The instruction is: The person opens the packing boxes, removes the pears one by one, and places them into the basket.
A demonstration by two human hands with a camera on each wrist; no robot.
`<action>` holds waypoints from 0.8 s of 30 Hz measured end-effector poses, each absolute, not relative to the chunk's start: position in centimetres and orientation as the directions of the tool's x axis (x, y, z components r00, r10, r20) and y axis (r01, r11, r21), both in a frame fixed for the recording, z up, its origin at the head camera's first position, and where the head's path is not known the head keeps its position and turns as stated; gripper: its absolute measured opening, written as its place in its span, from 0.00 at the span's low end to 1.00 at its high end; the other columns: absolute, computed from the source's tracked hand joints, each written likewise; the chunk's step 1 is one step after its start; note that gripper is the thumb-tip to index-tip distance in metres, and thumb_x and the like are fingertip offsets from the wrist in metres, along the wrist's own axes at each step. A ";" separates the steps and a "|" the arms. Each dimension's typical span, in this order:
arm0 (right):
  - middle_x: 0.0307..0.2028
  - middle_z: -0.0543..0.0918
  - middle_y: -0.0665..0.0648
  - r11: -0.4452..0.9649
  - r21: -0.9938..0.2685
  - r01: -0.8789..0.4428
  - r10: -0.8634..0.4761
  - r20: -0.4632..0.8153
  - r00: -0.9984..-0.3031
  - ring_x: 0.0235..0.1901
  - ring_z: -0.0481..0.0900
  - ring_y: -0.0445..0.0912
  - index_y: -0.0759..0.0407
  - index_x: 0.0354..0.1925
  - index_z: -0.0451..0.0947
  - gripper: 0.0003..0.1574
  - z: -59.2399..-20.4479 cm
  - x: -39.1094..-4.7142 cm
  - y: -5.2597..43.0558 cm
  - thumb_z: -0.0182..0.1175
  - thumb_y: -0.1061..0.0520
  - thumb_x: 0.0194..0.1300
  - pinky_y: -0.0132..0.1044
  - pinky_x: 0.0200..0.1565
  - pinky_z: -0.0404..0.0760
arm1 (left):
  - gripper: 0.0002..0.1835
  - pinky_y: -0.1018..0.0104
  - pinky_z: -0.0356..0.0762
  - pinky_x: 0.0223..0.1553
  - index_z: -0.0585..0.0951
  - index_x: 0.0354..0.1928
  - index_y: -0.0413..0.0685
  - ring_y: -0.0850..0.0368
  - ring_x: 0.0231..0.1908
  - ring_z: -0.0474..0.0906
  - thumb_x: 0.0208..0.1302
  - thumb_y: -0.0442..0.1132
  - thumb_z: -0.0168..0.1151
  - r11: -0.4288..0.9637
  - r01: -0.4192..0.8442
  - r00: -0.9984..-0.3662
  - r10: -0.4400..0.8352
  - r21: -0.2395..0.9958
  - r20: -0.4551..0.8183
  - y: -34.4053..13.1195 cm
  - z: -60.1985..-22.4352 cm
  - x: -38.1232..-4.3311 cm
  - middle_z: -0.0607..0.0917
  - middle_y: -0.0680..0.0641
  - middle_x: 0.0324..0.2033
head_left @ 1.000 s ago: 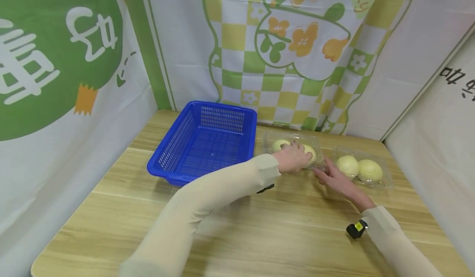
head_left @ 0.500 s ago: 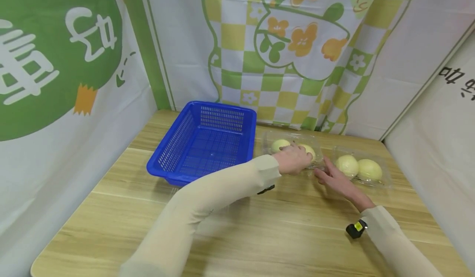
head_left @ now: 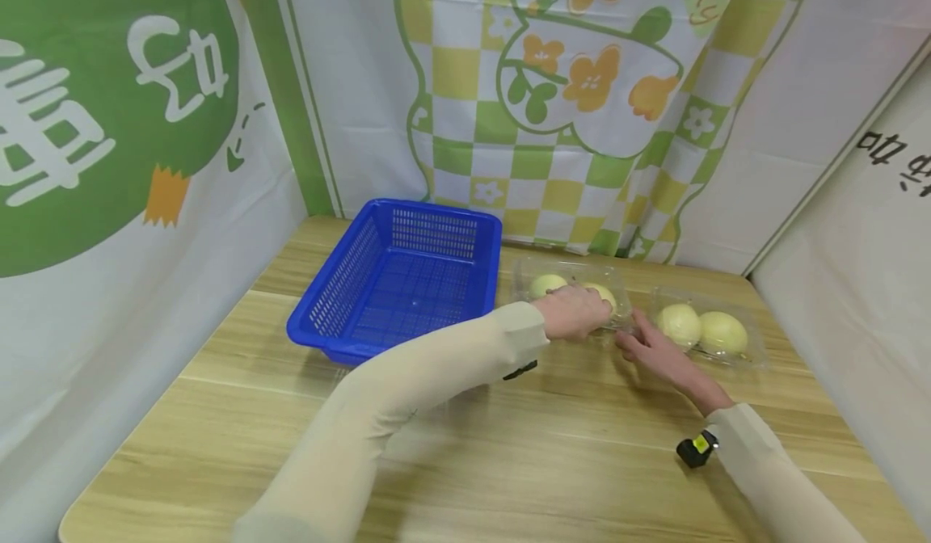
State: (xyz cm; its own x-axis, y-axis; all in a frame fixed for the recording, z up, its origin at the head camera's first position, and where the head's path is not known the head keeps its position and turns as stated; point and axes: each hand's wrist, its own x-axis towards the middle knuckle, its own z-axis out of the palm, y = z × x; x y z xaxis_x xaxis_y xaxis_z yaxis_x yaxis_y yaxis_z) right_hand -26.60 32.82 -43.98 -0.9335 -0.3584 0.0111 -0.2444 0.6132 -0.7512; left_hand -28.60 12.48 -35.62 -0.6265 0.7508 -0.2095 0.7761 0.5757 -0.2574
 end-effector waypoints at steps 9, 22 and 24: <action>0.27 0.74 0.61 0.625 -0.720 -0.304 -0.401 0.039 -0.915 0.30 0.73 0.50 0.52 0.71 0.43 0.36 -43.8 -26.6 32.7 0.45 0.54 0.72 0.35 0.34 0.75 | 0.07 0.52 0.80 0.36 0.75 0.43 0.51 0.55 0.40 0.76 0.67 0.37 0.49 0.561 0.795 -0.603 0.775 -0.232 -0.191 12.3 -35.5 -28.8 0.78 0.50 0.39; 0.37 0.78 0.68 0.633 -0.723 -0.278 -0.381 0.022 -0.924 0.38 0.77 0.55 0.52 0.72 0.40 0.38 -43.8 -26.3 32.7 0.45 0.51 0.72 0.41 0.41 0.77 | 0.06 0.64 0.76 0.32 0.73 0.31 0.54 0.60 0.33 0.71 0.65 0.35 0.51 0.550 0.811 -0.582 0.792 -0.200 -0.182 12.5 -35.6 -29.2 0.76 0.55 0.32; 0.43 0.78 0.71 0.641 -0.719 -0.267 -0.371 0.013 -0.928 0.41 0.78 0.57 0.56 0.72 0.38 0.39 -43.7 -26.1 32.8 0.44 0.51 0.72 0.43 0.43 0.78 | 0.04 0.65 0.77 0.33 0.74 0.38 0.52 0.60 0.34 0.73 0.65 0.36 0.51 0.552 0.810 -0.583 0.796 -0.200 -0.164 12.3 -35.2 -29.3 0.77 0.53 0.35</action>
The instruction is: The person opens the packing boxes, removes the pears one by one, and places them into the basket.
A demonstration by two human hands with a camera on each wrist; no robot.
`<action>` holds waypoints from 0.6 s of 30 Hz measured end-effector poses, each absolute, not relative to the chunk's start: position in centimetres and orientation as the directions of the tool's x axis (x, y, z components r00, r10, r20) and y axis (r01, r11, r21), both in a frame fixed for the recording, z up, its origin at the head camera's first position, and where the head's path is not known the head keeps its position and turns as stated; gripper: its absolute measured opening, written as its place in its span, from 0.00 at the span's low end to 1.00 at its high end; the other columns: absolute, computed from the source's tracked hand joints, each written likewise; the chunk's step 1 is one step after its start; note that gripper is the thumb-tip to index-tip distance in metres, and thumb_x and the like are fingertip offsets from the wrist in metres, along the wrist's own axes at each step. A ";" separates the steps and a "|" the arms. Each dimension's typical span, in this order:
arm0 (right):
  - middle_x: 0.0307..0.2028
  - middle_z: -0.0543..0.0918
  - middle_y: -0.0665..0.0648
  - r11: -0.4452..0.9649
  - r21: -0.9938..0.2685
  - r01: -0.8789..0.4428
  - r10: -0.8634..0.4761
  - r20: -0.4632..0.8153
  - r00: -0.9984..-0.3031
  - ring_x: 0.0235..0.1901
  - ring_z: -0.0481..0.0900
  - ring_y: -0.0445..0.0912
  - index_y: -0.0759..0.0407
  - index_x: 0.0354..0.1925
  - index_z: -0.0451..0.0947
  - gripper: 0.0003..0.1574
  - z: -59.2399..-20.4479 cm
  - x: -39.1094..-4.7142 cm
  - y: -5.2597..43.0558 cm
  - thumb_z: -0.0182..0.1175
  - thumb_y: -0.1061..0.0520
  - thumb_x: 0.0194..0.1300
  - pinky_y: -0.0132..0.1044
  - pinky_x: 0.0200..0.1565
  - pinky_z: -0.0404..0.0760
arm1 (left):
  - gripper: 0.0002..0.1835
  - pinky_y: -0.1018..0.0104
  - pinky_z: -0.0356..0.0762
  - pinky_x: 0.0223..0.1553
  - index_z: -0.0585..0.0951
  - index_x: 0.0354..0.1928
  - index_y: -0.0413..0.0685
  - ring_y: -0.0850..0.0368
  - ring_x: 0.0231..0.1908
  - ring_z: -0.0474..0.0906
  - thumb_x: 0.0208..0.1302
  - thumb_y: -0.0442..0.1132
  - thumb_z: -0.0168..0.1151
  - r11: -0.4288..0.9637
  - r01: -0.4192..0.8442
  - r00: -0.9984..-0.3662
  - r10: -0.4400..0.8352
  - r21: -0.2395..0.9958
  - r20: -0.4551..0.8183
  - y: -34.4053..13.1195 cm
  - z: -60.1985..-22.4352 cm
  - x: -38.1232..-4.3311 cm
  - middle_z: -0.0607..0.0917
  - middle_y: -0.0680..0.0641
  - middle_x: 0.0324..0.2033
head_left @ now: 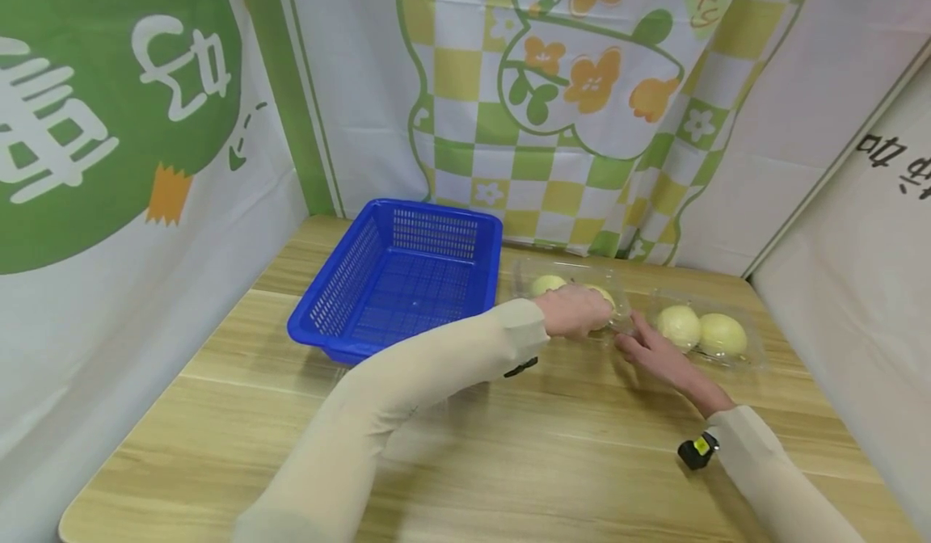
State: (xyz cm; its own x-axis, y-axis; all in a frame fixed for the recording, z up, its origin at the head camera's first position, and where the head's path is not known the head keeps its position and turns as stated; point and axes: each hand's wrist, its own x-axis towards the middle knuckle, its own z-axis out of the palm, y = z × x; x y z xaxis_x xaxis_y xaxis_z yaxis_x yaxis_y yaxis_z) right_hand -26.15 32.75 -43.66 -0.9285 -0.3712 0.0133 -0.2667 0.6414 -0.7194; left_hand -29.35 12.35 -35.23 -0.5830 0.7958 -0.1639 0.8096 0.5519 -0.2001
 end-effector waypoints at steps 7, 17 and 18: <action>0.57 0.69 0.75 0.641 -0.729 -0.241 -0.352 -0.001 -0.936 0.47 0.78 0.62 0.68 0.70 0.31 0.42 -43.8 -26.2 33.3 0.41 0.54 0.72 0.50 0.50 0.76 | 0.14 0.68 0.74 0.38 0.72 0.49 0.45 0.59 0.37 0.75 0.61 0.36 0.54 0.561 0.822 -0.568 0.820 -0.095 -0.066 11.6 -33.4 -30.0 0.79 0.50 0.40; 0.57 0.70 0.72 0.695 -0.682 -0.229 -0.335 -0.026 -0.942 0.49 0.78 0.59 0.69 0.70 0.32 0.42 -43.8 -26.0 32.9 0.40 0.51 0.72 0.52 0.54 0.72 | 0.16 0.69 0.69 0.34 0.71 0.53 0.46 0.60 0.36 0.72 0.62 0.34 0.52 0.603 0.798 -0.597 0.785 -0.018 -0.167 11.4 -32.8 -30.4 0.77 0.52 0.40; 0.57 0.71 0.71 0.696 -0.680 -0.231 -0.337 -0.025 -0.941 0.49 0.78 0.58 0.70 0.70 0.32 0.41 -43.7 -26.0 32.8 0.39 0.52 0.72 0.52 0.54 0.72 | 0.16 0.69 0.69 0.34 0.71 0.53 0.46 0.60 0.35 0.72 0.61 0.34 0.52 0.606 0.795 -0.600 0.782 -0.014 -0.170 11.4 -32.6 -30.6 0.77 0.52 0.40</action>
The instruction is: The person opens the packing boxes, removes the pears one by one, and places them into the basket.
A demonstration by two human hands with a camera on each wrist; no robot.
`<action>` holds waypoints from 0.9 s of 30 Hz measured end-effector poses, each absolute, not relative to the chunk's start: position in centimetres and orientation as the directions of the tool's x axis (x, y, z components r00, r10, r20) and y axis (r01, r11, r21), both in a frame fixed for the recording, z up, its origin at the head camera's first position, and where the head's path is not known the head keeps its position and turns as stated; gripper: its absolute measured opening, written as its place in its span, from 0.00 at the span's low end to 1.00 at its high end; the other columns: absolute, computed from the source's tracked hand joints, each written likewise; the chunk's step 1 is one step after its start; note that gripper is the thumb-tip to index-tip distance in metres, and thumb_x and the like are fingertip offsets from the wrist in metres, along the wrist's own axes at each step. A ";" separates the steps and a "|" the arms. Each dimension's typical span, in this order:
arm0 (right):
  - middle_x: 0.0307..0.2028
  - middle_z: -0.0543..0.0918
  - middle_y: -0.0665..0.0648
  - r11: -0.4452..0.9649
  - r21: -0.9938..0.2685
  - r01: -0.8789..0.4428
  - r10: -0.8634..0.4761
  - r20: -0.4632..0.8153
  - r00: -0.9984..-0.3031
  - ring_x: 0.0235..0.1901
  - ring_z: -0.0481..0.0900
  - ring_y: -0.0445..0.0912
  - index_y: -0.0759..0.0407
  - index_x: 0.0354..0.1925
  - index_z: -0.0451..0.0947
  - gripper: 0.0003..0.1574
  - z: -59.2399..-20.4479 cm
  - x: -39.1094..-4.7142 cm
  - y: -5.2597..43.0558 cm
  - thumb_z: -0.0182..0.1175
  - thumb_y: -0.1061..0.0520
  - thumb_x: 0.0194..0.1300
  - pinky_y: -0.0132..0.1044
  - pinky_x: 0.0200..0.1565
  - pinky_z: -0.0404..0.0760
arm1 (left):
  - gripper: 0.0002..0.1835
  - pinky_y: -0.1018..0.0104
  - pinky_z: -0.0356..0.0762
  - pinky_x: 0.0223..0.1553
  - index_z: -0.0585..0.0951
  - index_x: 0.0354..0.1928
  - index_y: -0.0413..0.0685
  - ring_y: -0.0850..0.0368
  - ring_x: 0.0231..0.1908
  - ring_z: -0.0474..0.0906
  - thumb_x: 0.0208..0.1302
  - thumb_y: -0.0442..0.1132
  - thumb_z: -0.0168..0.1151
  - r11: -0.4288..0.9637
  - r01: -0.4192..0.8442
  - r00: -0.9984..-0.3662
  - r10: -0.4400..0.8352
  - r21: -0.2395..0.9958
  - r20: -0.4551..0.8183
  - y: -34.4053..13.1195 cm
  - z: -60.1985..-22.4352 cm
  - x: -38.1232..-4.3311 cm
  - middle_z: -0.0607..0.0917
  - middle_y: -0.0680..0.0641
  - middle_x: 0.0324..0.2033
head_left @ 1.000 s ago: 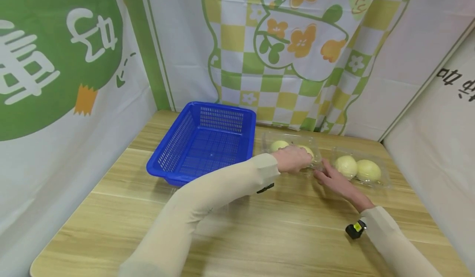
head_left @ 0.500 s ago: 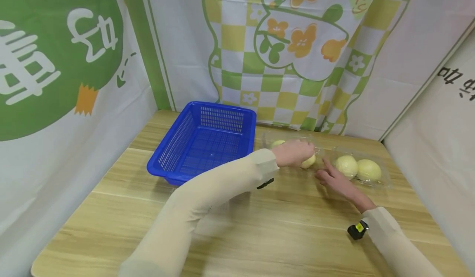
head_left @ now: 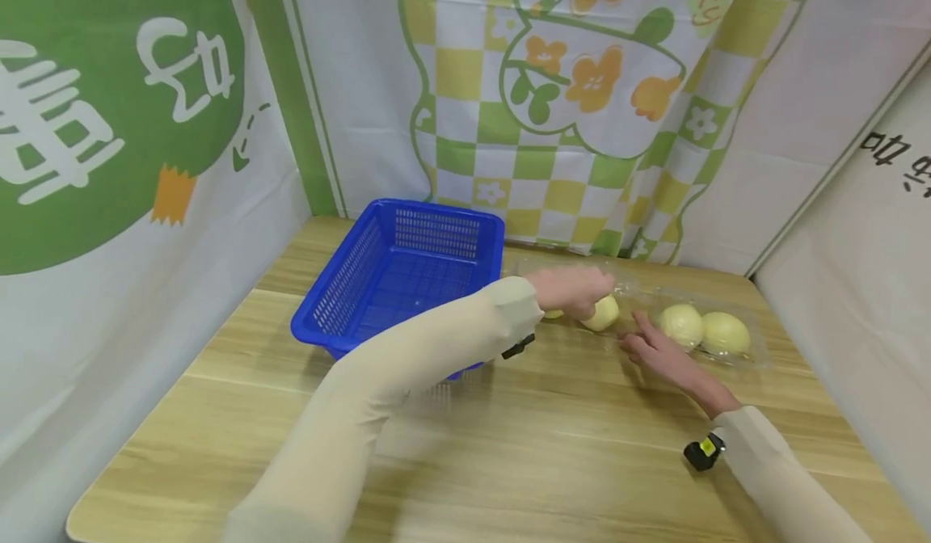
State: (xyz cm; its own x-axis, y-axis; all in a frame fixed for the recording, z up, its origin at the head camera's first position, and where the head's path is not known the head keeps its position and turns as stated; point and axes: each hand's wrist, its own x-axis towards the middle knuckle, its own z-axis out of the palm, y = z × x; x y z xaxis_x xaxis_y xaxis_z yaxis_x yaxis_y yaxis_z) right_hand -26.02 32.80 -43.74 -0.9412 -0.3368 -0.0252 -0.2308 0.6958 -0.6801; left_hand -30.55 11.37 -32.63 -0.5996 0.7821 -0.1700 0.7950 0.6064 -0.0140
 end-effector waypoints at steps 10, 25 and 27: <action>0.55 0.75 0.68 0.736 -0.622 -0.267 -0.340 0.001 -0.941 0.49 0.78 0.55 0.71 0.70 0.34 0.39 -43.9 -26.1 32.9 0.38 0.53 0.72 0.53 0.55 0.70 | 0.22 0.71 0.73 0.35 0.66 0.62 0.47 0.61 0.37 0.75 0.65 0.34 0.48 0.628 0.778 -0.615 0.765 0.013 -0.191 10.8 -30.7 -31.2 0.78 0.50 0.47; 0.48 0.79 0.71 0.775 -0.576 -0.258 -0.378 -0.096 -0.921 0.47 0.78 0.60 0.75 0.68 0.41 0.41 -41.8 -26.3 33.2 0.42 0.50 0.72 0.53 0.51 0.74 | 0.24 0.72 0.76 0.39 0.62 0.66 0.51 0.62 0.39 0.77 0.67 0.36 0.45 0.662 0.740 -0.637 0.746 0.119 -0.192 10.0 -28.7 -31.9 0.77 0.51 0.49; 0.44 0.80 0.71 0.761 -0.605 -0.235 -0.386 -0.131 -0.913 0.42 0.81 0.57 0.76 0.68 0.41 0.40 -41.4 -26.4 33.2 0.42 0.51 0.72 0.49 0.44 0.80 | 0.24 0.73 0.76 0.34 0.62 0.65 0.50 0.62 0.36 0.77 0.66 0.35 0.47 0.672 0.729 -0.645 0.738 0.129 -0.198 10.0 -28.6 -31.9 0.78 0.52 0.46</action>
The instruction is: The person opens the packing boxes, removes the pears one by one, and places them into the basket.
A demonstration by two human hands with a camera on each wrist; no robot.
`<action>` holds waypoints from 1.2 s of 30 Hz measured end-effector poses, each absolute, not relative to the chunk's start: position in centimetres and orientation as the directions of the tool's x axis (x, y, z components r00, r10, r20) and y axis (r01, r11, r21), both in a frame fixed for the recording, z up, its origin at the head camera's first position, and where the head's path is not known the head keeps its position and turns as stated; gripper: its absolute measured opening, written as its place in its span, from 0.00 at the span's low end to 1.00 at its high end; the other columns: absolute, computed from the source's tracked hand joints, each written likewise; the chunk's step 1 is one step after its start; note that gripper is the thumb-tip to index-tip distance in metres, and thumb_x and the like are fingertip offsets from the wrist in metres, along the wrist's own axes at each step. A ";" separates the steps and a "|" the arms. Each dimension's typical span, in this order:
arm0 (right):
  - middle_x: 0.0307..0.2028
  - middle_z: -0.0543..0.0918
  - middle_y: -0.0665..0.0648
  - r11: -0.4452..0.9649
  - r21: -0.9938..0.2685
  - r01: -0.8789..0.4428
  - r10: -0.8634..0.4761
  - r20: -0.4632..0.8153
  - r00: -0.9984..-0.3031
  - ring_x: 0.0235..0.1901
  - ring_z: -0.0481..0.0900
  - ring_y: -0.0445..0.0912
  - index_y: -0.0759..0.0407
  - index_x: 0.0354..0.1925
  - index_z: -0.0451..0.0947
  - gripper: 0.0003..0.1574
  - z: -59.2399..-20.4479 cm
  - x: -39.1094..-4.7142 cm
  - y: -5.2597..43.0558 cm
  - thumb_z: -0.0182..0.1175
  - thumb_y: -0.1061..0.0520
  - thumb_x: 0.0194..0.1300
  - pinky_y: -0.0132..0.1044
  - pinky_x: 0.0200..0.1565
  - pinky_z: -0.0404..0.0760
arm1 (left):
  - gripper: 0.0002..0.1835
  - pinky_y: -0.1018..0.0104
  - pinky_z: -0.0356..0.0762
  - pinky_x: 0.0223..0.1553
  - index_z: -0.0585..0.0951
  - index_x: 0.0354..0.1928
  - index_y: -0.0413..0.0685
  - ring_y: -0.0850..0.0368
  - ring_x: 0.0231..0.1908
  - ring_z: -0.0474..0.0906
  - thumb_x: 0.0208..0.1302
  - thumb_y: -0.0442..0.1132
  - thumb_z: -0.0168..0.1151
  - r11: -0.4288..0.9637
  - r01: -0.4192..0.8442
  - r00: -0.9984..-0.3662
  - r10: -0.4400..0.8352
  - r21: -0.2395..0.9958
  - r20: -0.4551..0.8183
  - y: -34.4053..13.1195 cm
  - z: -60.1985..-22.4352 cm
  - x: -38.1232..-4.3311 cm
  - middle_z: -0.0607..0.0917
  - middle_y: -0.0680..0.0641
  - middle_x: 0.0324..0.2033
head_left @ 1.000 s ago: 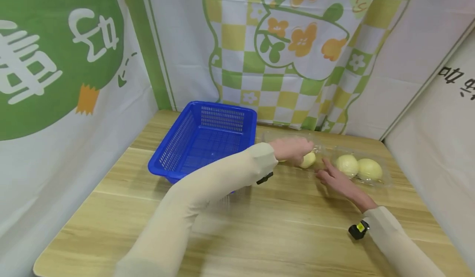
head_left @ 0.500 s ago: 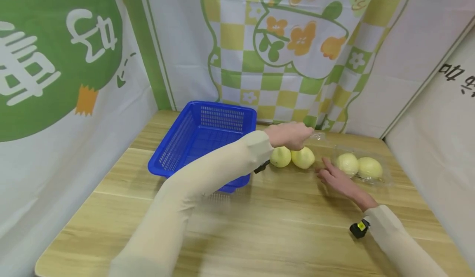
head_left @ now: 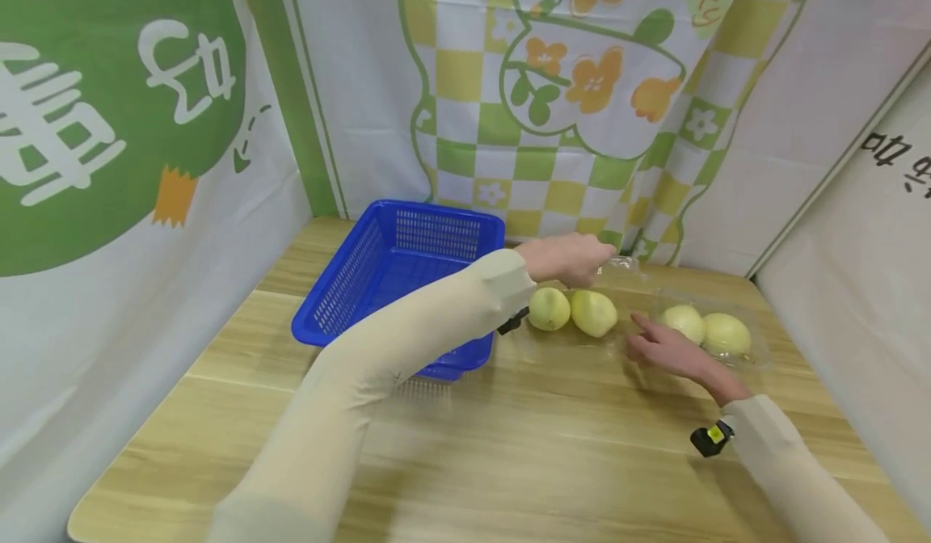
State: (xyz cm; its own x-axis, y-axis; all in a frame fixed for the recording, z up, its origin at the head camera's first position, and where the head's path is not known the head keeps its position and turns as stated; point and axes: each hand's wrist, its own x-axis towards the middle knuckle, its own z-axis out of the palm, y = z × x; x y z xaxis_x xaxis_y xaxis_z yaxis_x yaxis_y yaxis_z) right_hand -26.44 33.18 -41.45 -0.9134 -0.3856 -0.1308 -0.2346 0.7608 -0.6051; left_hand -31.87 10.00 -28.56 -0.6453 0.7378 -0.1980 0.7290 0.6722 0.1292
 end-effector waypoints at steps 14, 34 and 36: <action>0.35 0.82 0.72 0.839 -0.516 -0.174 -0.261 -0.101 -0.960 0.24 0.84 0.51 0.83 0.60 0.56 0.31 -40.4 -27.2 31.4 0.40 0.59 0.68 0.39 0.25 0.82 | 0.22 0.70 0.74 0.46 0.65 0.63 0.48 0.59 0.48 0.75 0.66 0.31 0.46 0.653 0.752 -0.632 0.754 0.093 -0.177 10.3 -28.1 -32.9 0.76 0.50 0.52; 0.23 0.82 0.57 0.868 -0.474 -0.150 -0.297 -0.252 -0.921 0.22 0.81 0.47 0.68 0.36 0.71 0.10 -38.5 -27.4 32.0 0.52 0.60 0.63 0.41 0.25 0.82 | 0.25 0.70 0.72 0.52 0.69 0.61 0.53 0.58 0.54 0.72 0.62 0.29 0.54 0.680 0.726 -0.680 0.732 0.102 -0.037 10.5 -26.6 -32.9 0.75 0.51 0.58; 0.22 0.82 0.57 0.868 -0.470 -0.158 -0.308 -0.262 -0.915 0.22 0.81 0.48 0.67 0.35 0.71 0.09 -38.4 -27.3 31.9 0.52 0.59 0.64 0.41 0.25 0.82 | 0.24 0.69 0.73 0.51 0.70 0.60 0.54 0.58 0.53 0.73 0.63 0.31 0.55 0.691 0.718 -0.692 0.722 0.082 -0.027 10.4 -26.5 -33.0 0.76 0.52 0.56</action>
